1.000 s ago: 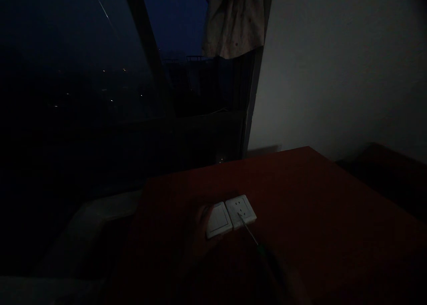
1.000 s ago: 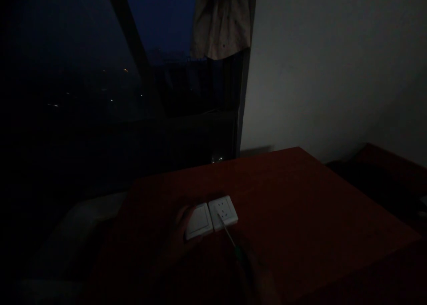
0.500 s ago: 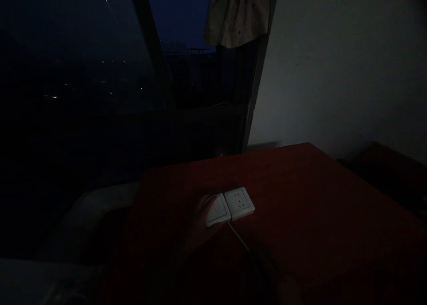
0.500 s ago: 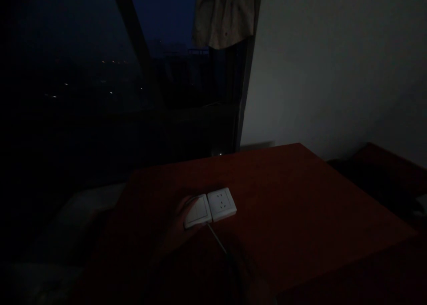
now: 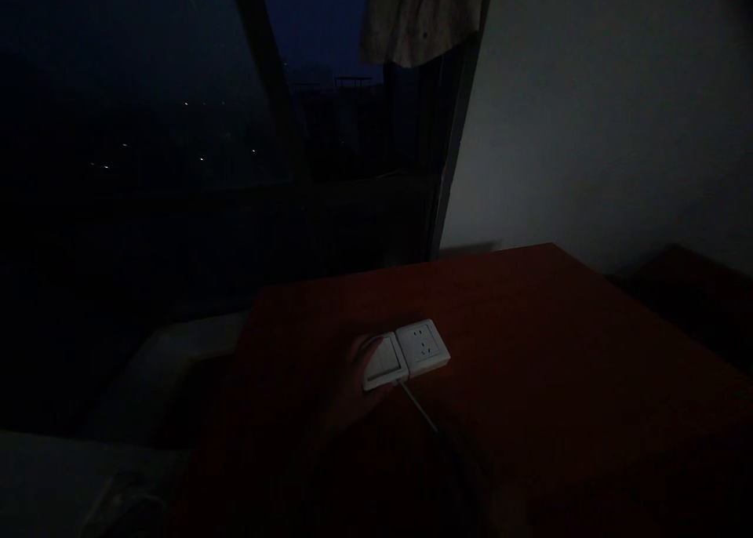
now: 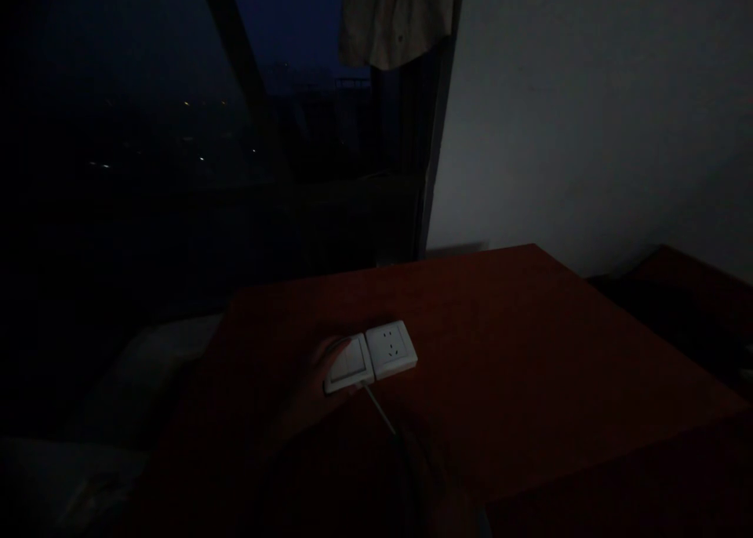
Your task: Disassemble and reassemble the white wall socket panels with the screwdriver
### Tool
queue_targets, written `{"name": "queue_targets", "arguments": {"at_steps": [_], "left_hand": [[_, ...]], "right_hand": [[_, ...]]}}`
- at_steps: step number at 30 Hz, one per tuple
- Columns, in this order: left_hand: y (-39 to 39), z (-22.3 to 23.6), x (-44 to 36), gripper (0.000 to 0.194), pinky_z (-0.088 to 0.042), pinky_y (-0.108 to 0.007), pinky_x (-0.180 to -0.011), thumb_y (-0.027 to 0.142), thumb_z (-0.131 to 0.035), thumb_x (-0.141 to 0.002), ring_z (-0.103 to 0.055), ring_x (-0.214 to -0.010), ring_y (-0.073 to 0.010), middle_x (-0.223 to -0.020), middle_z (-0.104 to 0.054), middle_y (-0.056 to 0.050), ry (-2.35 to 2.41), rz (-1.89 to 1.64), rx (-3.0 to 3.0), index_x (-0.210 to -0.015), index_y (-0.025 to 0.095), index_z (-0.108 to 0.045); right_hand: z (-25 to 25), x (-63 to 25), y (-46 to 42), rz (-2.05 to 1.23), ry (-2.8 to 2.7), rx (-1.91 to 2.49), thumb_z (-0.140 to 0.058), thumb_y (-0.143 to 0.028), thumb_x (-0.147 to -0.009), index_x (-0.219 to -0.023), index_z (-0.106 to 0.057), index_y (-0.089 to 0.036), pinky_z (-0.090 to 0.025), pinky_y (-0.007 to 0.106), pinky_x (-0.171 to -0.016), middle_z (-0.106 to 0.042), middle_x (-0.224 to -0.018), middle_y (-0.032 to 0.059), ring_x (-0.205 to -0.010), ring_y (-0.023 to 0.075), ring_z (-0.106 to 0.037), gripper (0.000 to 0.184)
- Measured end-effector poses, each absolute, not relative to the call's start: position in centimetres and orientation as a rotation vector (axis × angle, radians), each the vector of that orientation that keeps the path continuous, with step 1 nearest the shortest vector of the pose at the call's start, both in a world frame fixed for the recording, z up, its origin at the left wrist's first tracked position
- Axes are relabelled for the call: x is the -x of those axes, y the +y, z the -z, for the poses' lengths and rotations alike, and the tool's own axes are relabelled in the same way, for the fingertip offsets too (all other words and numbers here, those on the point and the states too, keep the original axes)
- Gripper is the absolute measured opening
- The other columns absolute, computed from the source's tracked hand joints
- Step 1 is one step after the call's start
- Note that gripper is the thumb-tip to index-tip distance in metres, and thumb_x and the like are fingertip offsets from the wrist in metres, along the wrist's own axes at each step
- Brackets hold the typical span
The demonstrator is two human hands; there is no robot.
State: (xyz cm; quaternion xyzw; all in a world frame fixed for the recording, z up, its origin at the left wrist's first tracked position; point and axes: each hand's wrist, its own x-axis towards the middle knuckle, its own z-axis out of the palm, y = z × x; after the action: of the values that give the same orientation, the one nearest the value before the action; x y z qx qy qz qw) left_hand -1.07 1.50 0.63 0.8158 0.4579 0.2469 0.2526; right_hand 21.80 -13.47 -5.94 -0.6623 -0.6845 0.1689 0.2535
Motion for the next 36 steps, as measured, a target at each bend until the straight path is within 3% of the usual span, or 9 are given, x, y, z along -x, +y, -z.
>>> {"name": "queue_targets", "arguments": {"at_steps": [6,18,21,26,28,33,36], "left_hand": [[1.6,-0.4,1.2,0.066,-0.031,-0.044,-0.111,0.034,-0.064,-0.081,-0.034,-0.132,-0.0296,-0.146,-0.033,-0.006,1.297,-0.666,-2.206,-0.141,0.028,-0.037],[2.4,0.2,1.3,0.07,-0.034,-0.039,-0.109,0.032,-0.07,-0.075,-0.04,-0.128,-0.0271,-0.14,-0.037,-0.006,1.303,-0.698,-2.192,-0.138,0.027,-0.04],[2.5,0.4,1.3,0.071,-0.033,-0.039,-0.109,0.031,-0.071,-0.075,-0.039,-0.128,-0.0272,-0.14,-0.037,-0.007,1.308,-0.714,-2.217,-0.139,0.025,-0.039],[2.6,0.4,1.1,0.072,-0.035,-0.039,-0.108,0.031,-0.072,-0.074,-0.04,-0.127,-0.0272,-0.138,-0.039,-0.006,1.325,-0.709,-2.214,-0.138,0.027,-0.04],[2.5,0.3,1.1,0.071,-0.035,-0.038,-0.108,0.032,-0.071,-0.075,-0.04,-0.127,-0.0269,-0.139,-0.039,-0.006,1.325,-0.711,-2.216,-0.138,0.027,-0.04],[2.6,0.4,1.2,0.07,-0.033,-0.04,-0.109,0.032,-0.07,-0.077,-0.039,-0.128,-0.0272,-0.141,-0.038,-0.006,1.336,-0.718,-2.257,-0.14,0.028,-0.038],[2.8,0.6,1.3,0.073,-0.033,-0.041,-0.109,0.032,-0.071,-0.077,-0.039,-0.128,-0.0275,-0.141,-0.038,-0.007,1.335,-0.71,-2.244,-0.141,0.027,-0.037]], "right_hand": [[6.5,-22.1,-13.5,-0.456,-1.913,1.789,-0.047,-0.035,-0.089,-0.132,-0.055,-0.029,-0.055,0.038,-0.089,-0.057,-0.133,0.0053,-0.115,0.029,-0.059,0.044],[2.7,-21.5,-11.9,-0.849,-1.632,1.783,-0.037,-0.046,-0.093,-0.118,-0.066,-0.023,-0.054,0.034,-0.089,-0.067,-0.121,0.0089,-0.109,0.0248,-0.064,0.044],[3.3,-21.2,-11.8,-0.807,-1.672,1.785,-0.04,-0.04,-0.093,-0.122,-0.063,-0.024,-0.053,0.035,-0.091,-0.067,-0.121,0.0083,-0.107,0.0251,-0.065,0.041],[4.8,-21.1,-12.0,-0.553,-1.836,1.868,-0.049,-0.036,-0.086,-0.126,-0.061,-0.03,-0.058,0.038,-0.079,-0.063,-0.126,0.0071,-0.105,0.0304,-0.065,0.042],[4.8,-21.0,-11.9,-0.545,-1.802,1.874,-0.051,-0.038,-0.084,-0.123,-0.063,-0.03,-0.056,0.039,-0.083,-0.062,-0.127,0.0074,-0.109,0.0314,-0.063,0.042],[2.2,-20.5,-11.1,-0.999,-1.46,1.766,-0.043,-0.055,-0.087,-0.117,-0.065,-0.025,-0.047,0.04,-0.094,-0.066,-0.121,0.0101,-0.11,0.0296,-0.062,0.048],[1.1,-20.5,-10.6,-1.303,-1.242,1.665,-0.044,-0.066,-0.083,-0.107,-0.068,-0.02,-0.049,0.036,-0.085,-0.07,-0.108,0.0113,-0.101,0.0277,-0.064,0.057]]}}
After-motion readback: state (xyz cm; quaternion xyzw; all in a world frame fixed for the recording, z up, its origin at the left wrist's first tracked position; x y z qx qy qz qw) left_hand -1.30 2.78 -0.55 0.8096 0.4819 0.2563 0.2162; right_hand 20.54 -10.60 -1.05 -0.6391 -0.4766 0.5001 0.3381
